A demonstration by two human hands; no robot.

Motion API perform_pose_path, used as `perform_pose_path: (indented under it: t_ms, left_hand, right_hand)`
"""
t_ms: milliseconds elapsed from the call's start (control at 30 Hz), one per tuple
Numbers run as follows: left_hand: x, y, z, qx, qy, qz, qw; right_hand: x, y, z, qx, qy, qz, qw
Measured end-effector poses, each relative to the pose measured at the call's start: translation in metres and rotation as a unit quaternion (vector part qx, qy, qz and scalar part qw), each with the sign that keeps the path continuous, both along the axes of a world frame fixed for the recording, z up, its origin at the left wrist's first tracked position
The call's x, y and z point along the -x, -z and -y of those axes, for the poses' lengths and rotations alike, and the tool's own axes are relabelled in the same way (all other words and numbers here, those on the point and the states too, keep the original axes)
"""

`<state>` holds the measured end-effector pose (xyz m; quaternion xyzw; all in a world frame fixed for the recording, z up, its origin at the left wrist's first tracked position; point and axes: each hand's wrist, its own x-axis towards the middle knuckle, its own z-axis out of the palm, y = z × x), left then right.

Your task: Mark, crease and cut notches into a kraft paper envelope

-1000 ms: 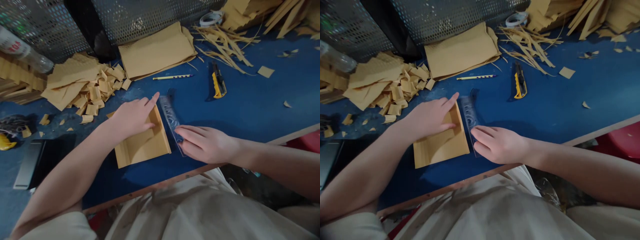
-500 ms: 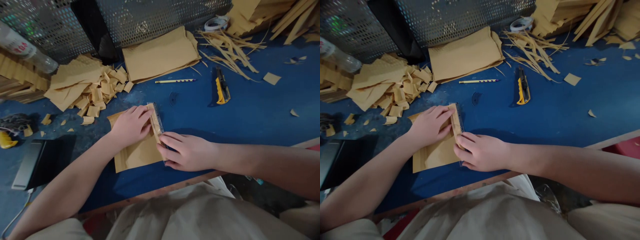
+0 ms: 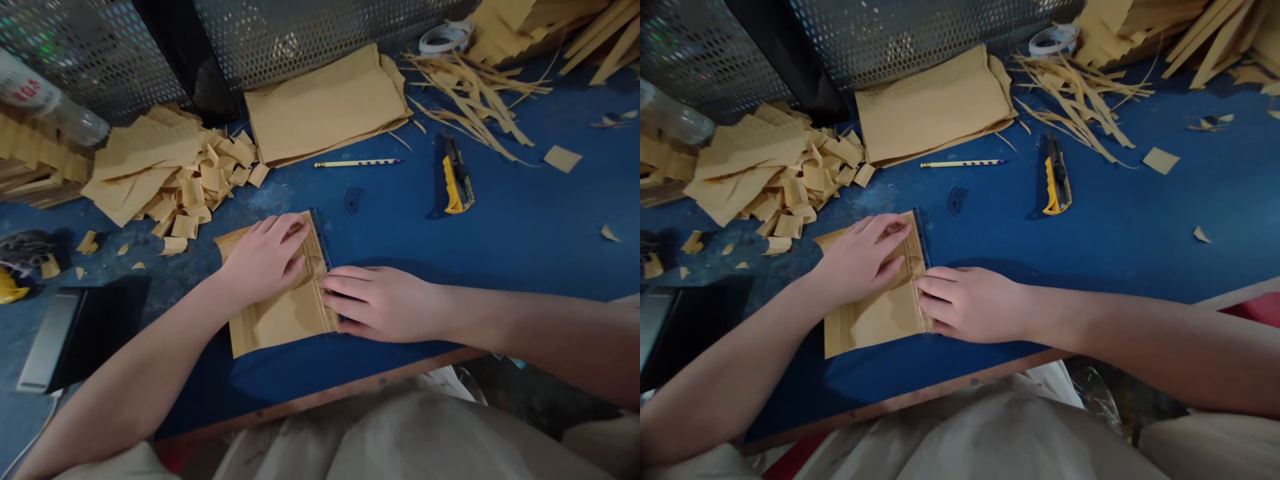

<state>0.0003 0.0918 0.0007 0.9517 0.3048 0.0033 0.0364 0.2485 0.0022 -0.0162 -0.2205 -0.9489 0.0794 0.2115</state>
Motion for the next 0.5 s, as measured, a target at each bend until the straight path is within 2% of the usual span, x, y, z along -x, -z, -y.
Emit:
perform_pose_path:
  t_ms: [233, 500]
  left_hand:
    - [0.0, -0.005, 0.004, 0.025, 0.005, -0.014, 1.0]
    - [-0.005, -0.01, 0.014, 0.062, -0.022, -0.06, 0.996]
  right_hand:
    - [0.0, 0.006, -0.003, 0.049, 0.064, -0.003, 0.997]
    - [0.001, 0.008, -0.006, 0.068, 0.059, -0.003, 0.996]
